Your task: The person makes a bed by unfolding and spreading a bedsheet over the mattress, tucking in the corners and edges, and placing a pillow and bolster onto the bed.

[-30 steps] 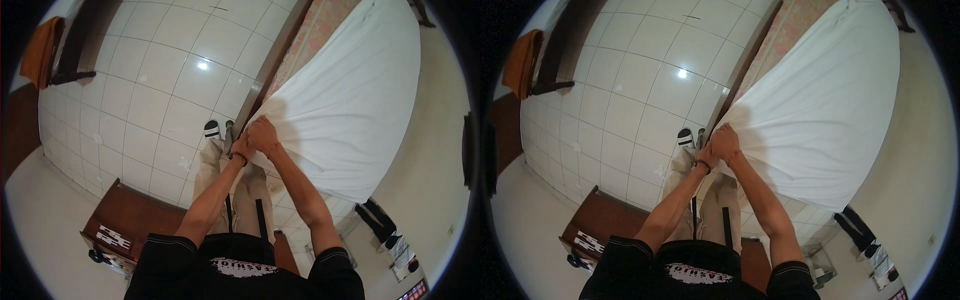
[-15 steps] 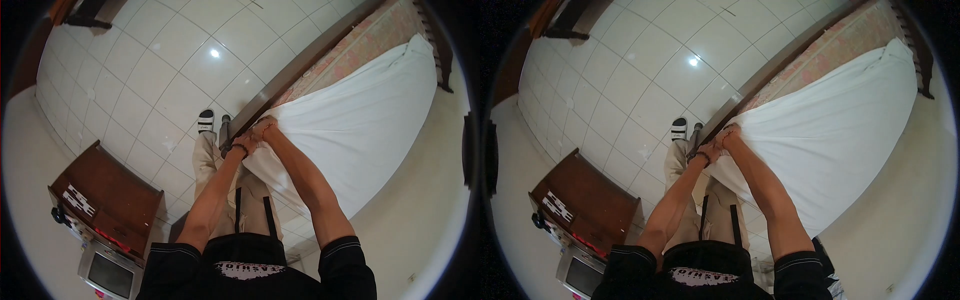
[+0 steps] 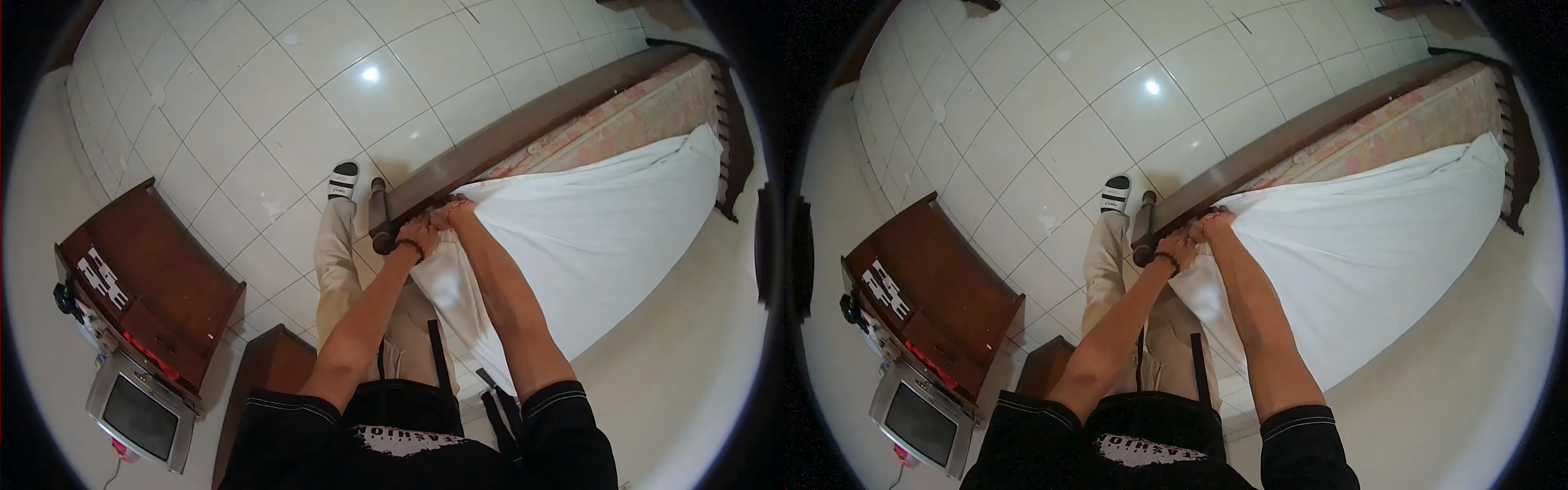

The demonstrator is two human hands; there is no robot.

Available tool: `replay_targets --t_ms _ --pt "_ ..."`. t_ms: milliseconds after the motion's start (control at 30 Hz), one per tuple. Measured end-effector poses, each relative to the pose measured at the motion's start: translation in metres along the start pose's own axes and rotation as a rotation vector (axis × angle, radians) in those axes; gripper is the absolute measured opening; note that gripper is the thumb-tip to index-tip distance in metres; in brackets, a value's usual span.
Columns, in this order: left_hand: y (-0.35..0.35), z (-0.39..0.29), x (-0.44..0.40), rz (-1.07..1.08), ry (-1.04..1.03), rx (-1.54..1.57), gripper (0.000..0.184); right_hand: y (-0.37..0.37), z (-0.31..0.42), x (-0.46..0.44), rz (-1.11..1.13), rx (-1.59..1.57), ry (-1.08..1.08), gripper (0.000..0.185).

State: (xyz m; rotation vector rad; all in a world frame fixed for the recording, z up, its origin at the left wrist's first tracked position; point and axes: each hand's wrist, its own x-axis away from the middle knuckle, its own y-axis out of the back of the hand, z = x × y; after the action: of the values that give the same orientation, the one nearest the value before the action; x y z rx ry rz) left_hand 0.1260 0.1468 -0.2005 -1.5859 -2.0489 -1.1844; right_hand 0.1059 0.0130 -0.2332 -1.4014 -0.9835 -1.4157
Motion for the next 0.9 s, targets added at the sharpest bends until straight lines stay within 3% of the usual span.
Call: replay_targets --t_ms 67,133,200,233,300,400,467,533,600,733,800,900 --pt "0.007 -0.010 0.004 0.068 0.126 0.074 0.033 0.000 0.000 -0.001 -0.056 0.017 0.015 0.057" --pt "-0.007 -0.018 0.037 -0.451 0.008 0.174 0.034 0.000 -0.001 -0.004 -0.105 0.020 0.024 0.056" --pt "-0.015 -0.026 0.082 -0.678 0.076 0.407 0.033 -0.002 -0.001 -0.007 -0.129 0.028 0.041 0.055" --pt "-0.027 -0.018 0.095 -0.684 0.090 0.412 0.033 -0.002 -0.001 -0.008 -0.149 0.036 0.053 0.054" --pt "-0.061 0.011 0.109 -0.557 0.644 1.235 0.029 -0.002 0.000 -0.008 -0.194 0.051 0.078 0.053" --pt "-0.092 0.049 0.095 -0.481 0.612 1.034 0.023 -0.005 0.000 -0.012 -0.258 0.077 0.107 0.051" --pt "-0.072 0.043 0.095 -0.499 0.618 1.004 0.021 -0.005 0.000 -0.013 -0.303 0.094 0.121 0.050" --pt "-0.079 0.043 0.098 -0.506 0.638 0.968 0.018 0.003 0.008 0.003 -0.222 0.102 0.086 0.051" --pt "-0.085 0.045 0.089 -0.681 0.525 0.923 0.017 0.017 0.014 0.018 -0.156 0.108 0.049 0.051" --pt "-0.070 0.049 0.089 -0.588 0.507 0.820 0.015 0.009 0.009 0.001 -0.124 0.044 0.084 0.052" --pt "-0.059 0.051 0.081 -0.557 0.397 0.282 0.012 0.004 0.009 -0.002 -0.145 0.018 0.082 0.054" --pt "-0.070 0.052 0.075 -0.559 0.469 0.257 0.013 0.018 0.021 0.028 -0.232 0.012 0.028 0.051"
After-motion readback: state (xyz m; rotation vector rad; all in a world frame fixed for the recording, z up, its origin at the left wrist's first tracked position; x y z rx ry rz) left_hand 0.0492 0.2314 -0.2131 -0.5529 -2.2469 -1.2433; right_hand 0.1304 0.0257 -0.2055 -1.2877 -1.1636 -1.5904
